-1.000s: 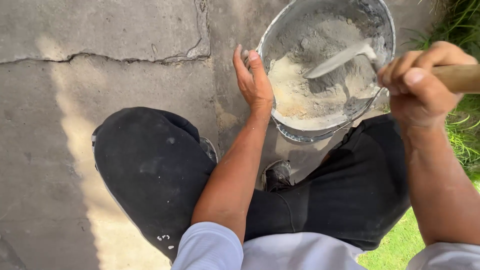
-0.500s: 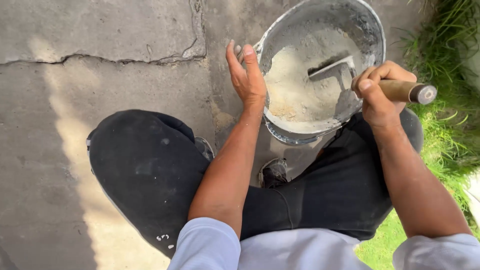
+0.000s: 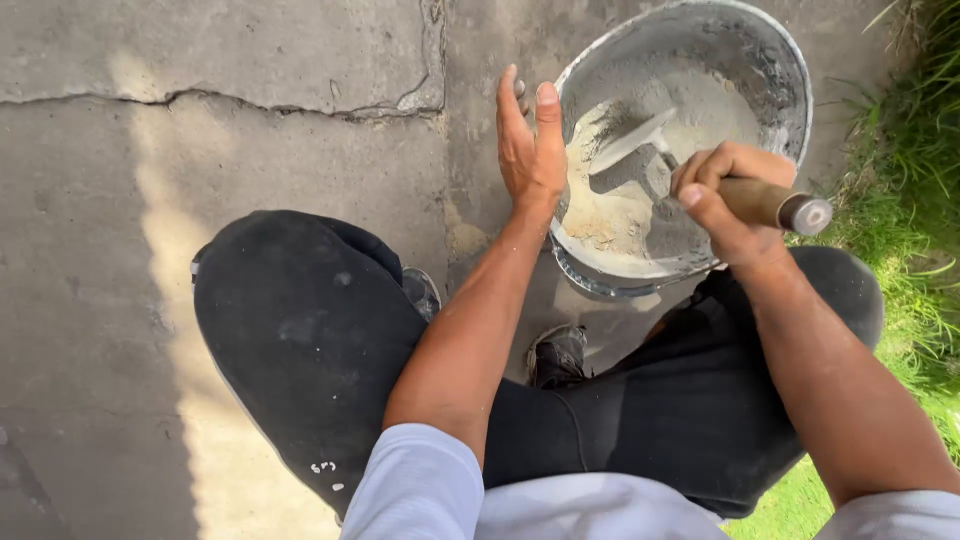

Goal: Mixing mortar in a bucket using a hand trowel in an outdoor construction area

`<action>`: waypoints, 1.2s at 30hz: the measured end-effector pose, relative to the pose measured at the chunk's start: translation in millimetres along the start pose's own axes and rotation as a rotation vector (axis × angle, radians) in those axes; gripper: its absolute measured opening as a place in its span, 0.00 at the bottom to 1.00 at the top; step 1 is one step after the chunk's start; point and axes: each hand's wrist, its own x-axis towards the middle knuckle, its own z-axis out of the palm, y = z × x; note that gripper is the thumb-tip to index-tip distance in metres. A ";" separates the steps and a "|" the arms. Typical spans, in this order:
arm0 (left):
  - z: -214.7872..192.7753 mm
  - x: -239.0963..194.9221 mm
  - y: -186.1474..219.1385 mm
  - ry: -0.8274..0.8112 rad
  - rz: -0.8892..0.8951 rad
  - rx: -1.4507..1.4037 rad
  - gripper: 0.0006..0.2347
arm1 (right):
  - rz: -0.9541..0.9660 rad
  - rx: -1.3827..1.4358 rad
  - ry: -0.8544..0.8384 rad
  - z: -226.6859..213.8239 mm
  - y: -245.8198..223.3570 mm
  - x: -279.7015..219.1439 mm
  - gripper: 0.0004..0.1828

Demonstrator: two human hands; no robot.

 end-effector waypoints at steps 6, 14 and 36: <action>33.9 41.9 26.6 -0.166 0.262 0.029 0.43 | -0.095 0.072 0.176 -35.2 -55.9 20.7 0.17; 7.1 65.1 88.8 -0.013 0.135 -0.191 0.37 | -0.293 0.128 0.170 -50.5 -61.0 67.6 0.17; 25.2 -14.2 0.8 0.156 -0.251 -0.086 0.30 | -0.051 -0.030 0.012 -87.6 -10.9 76.8 0.12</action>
